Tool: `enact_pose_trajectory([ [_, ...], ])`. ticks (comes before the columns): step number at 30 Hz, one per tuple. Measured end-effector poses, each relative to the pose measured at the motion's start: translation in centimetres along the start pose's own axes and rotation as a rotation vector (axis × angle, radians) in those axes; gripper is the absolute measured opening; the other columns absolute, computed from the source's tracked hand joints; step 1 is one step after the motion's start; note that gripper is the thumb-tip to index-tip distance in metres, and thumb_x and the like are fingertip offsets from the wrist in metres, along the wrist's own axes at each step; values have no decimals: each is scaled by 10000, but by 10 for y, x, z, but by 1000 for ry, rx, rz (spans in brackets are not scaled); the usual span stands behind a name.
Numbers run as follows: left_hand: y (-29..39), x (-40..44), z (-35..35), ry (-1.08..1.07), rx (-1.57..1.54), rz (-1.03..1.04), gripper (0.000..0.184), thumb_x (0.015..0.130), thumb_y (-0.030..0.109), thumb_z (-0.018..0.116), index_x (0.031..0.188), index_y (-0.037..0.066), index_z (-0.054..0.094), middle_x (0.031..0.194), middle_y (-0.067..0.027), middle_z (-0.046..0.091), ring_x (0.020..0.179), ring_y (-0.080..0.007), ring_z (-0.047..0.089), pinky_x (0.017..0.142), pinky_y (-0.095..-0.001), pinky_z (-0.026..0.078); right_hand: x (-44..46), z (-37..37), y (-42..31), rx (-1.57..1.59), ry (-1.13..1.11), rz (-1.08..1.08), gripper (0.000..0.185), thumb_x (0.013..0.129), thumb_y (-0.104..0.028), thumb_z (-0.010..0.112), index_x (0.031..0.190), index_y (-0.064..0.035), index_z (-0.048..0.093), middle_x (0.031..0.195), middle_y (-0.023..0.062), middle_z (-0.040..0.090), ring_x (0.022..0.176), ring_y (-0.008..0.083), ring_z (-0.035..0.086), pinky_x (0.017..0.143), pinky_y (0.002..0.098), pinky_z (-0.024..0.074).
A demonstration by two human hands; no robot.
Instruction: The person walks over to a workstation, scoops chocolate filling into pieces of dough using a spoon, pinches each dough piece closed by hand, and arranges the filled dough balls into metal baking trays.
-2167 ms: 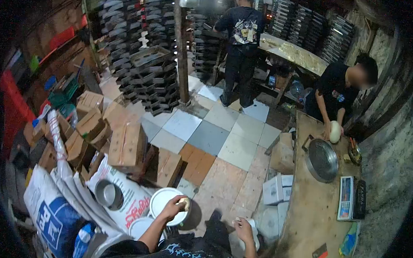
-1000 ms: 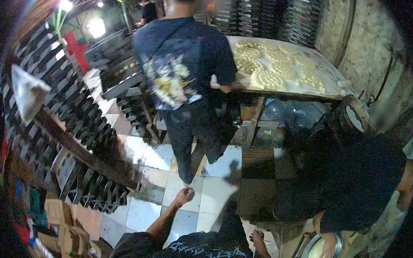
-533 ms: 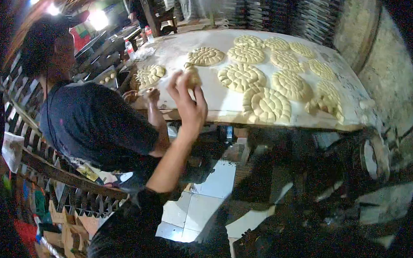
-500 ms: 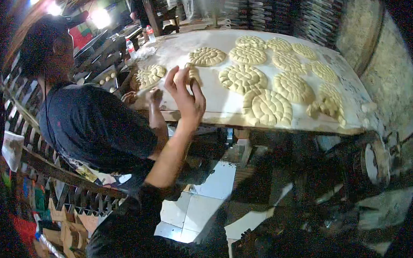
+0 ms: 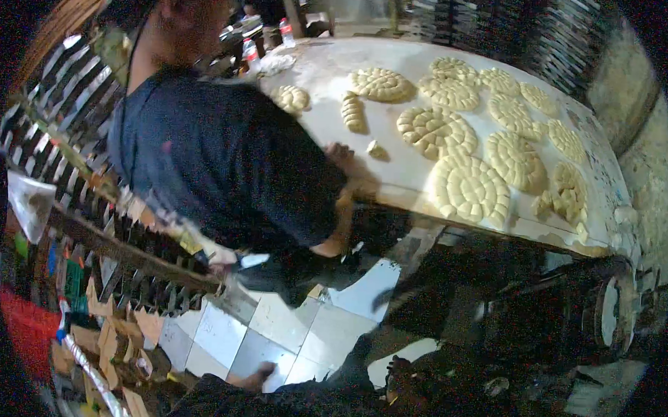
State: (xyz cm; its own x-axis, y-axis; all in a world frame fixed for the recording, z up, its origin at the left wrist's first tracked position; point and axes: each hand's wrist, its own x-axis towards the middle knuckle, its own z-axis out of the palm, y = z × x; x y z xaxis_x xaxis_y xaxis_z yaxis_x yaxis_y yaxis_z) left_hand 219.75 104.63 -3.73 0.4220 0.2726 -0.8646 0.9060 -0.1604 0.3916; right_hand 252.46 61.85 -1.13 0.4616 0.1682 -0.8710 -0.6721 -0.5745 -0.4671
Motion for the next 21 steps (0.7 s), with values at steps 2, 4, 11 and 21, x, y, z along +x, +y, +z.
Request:
enact_pose_trajectory([
  [2, -79, -80, -62, 326, -618, -343, 386, 891, 406, 461, 809, 48, 583, 776, -136, 599, 726, -274, 566, 689, -373, 479, -2, 44, -29, -222, -181, -110, 737, 851, -641, 359, 1343, -92, 364, 1349, 120, 391, 1210, 291, 380, 988, 456, 302],
  [4, -135, -127, -87, 655, -1003, -141, 379, 898, 378, 456, 778, 44, 587, 740, -118, 610, 662, -232, 590, 629, -336, 495, -34, 113, -90, -353, -436, -247, 765, 847, -662, 350, 1358, -93, 354, 1374, 120, 379, 1236, 293, 365, 1013, 462, 287],
  [11, -154, -273, 1, 1211, -1197, 290, 312, 933, 341, 416, 921, 61, 553, 755, -34, 580, 699, -135, 548, 628, -267, 445, -342, 380, -245, 337, -1884, -190, 868, 820, -750, 201, 1396, -114, 333, 1447, 174, 275, 1297, 354, 290, 1041, 520, 240],
  [21, -289, -270, 378, 585, -2191, -803, 272, 888, 272, 435, 932, 45, 578, 780, -91, 597, 720, -187, 576, 593, -331, 452, -514, 590, -123, -186, -2145, 307, 1103, 740, -833, 143, 1387, 52, 257, 1483, 240, 98, 1379, 331, 129, 1094, 506, 108],
])
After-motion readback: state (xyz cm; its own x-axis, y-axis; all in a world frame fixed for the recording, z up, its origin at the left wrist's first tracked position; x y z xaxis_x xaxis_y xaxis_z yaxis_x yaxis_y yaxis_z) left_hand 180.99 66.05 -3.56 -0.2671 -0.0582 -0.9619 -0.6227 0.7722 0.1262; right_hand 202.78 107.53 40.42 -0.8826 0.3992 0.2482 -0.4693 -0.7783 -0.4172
